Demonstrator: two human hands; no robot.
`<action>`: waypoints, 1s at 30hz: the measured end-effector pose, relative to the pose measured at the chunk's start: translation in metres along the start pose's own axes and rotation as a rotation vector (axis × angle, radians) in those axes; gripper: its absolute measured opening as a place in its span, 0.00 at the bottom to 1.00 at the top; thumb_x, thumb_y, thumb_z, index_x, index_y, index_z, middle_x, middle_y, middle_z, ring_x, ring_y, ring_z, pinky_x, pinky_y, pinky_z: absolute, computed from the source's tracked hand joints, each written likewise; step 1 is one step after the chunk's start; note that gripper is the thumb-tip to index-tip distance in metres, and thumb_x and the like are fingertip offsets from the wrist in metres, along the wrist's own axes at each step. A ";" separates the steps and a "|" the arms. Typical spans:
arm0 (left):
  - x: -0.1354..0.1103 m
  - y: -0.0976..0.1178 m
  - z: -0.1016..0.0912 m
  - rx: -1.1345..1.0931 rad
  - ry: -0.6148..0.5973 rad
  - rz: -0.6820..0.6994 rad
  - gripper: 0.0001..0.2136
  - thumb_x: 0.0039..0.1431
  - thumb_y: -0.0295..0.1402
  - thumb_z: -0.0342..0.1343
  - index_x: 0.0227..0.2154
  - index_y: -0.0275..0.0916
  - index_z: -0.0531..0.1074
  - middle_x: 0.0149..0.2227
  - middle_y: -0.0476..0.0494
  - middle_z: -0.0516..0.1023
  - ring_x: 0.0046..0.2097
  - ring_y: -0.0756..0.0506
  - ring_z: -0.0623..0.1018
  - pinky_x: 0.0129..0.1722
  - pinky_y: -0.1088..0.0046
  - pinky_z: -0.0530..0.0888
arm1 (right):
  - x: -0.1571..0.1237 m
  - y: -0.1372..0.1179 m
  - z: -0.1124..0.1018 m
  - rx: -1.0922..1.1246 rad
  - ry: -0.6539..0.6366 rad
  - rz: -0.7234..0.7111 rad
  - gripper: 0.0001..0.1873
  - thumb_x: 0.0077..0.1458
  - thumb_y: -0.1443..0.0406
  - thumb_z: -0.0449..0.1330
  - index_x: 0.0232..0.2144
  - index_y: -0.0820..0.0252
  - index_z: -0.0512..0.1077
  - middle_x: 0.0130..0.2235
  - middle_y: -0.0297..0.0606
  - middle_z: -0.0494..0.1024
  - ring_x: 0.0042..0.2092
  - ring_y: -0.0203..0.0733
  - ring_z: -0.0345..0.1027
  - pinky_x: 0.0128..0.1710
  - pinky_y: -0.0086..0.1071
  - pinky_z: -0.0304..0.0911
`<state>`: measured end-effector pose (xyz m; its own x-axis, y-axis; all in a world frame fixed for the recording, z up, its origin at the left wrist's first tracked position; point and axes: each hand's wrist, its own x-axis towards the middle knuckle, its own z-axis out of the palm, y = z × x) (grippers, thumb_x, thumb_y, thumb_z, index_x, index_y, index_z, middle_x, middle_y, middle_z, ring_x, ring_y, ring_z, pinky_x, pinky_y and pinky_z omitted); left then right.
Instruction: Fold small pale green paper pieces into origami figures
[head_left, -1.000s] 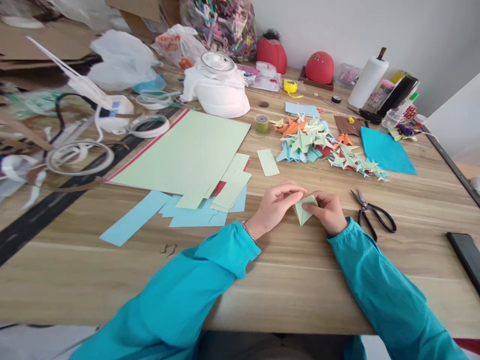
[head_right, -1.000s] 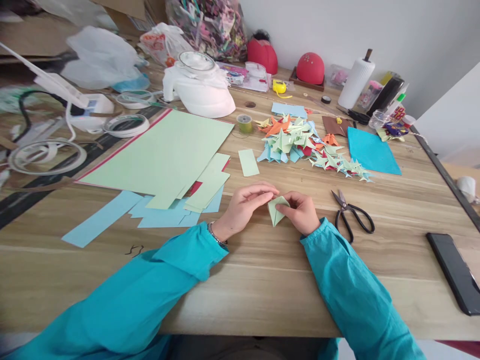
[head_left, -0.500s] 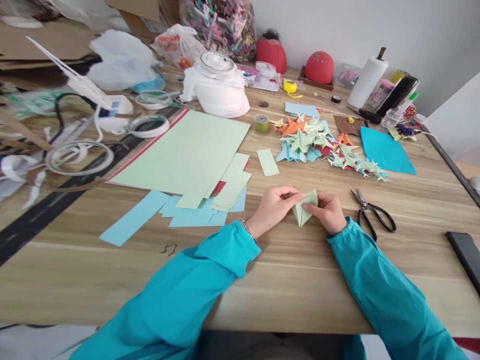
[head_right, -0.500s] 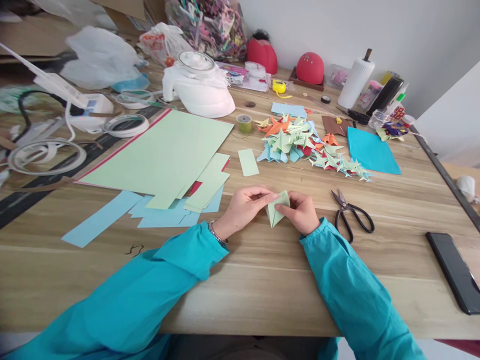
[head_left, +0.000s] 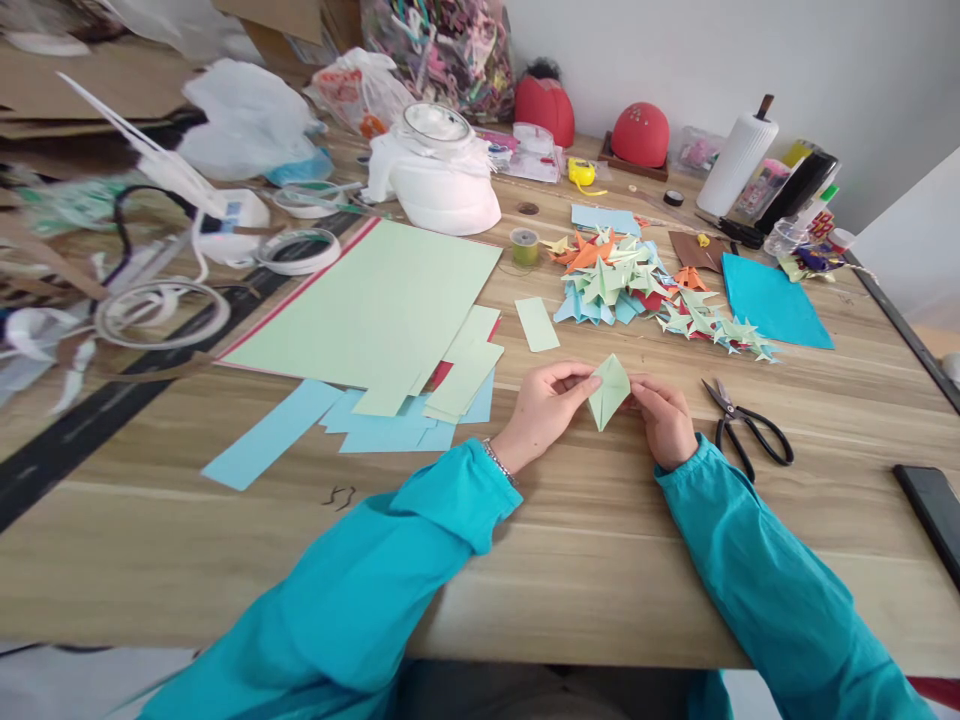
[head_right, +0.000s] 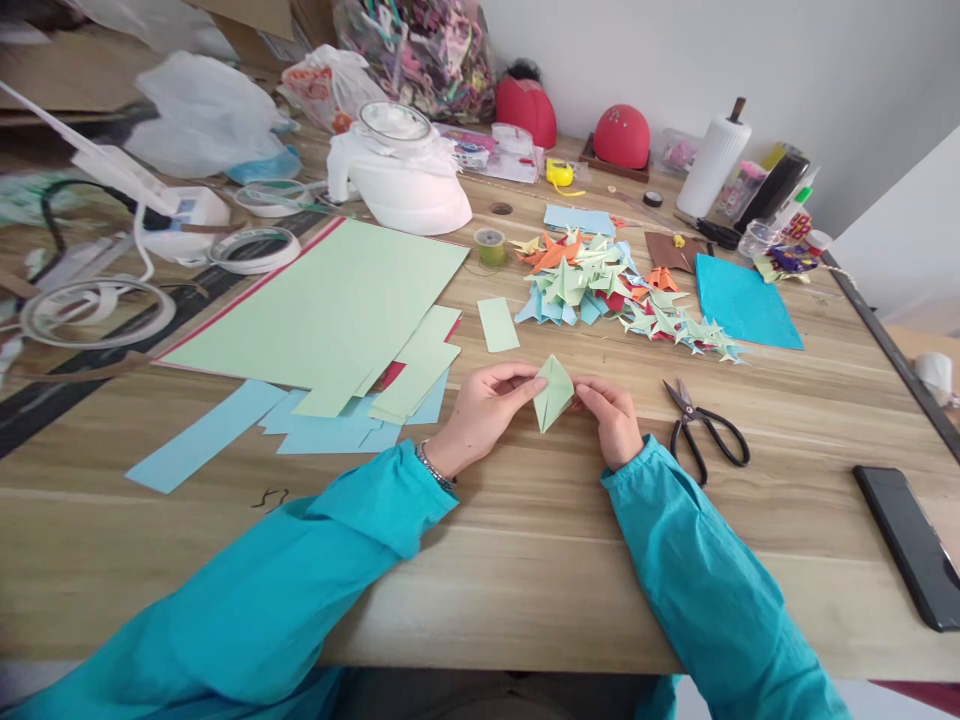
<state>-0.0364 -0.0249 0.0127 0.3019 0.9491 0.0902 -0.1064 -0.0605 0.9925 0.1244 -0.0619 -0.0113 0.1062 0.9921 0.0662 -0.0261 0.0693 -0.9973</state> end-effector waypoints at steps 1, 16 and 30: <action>0.000 0.000 0.000 -0.003 0.000 -0.004 0.11 0.46 0.37 0.62 0.31 0.35 0.77 0.33 0.43 0.80 0.36 0.45 0.77 0.38 0.67 0.74 | 0.000 0.001 0.000 -0.021 -0.003 0.002 0.14 0.50 0.56 0.58 0.31 0.58 0.77 0.30 0.37 0.76 0.33 0.43 0.68 0.36 0.36 0.64; 0.000 -0.001 0.001 -0.036 0.015 -0.024 0.10 0.43 0.35 0.64 0.29 0.35 0.76 0.31 0.44 0.80 0.34 0.45 0.77 0.36 0.68 0.75 | -0.001 -0.007 0.001 -0.111 -0.050 -0.071 0.13 0.50 0.55 0.59 0.26 0.58 0.76 0.26 0.34 0.75 0.31 0.39 0.66 0.36 0.34 0.62; -0.002 -0.004 0.001 -0.023 -0.022 -0.039 0.10 0.44 0.35 0.62 0.30 0.35 0.77 0.31 0.43 0.78 0.34 0.46 0.76 0.35 0.70 0.73 | -0.002 -0.010 0.006 -0.089 -0.053 -0.001 0.14 0.44 0.55 0.64 0.24 0.60 0.72 0.23 0.33 0.74 0.27 0.36 0.65 0.29 0.31 0.61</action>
<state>-0.0352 -0.0269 0.0085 0.3273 0.9434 0.0532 -0.1162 -0.0157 0.9931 0.1182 -0.0640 -0.0015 0.0538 0.9963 0.0666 0.0627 0.0632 -0.9960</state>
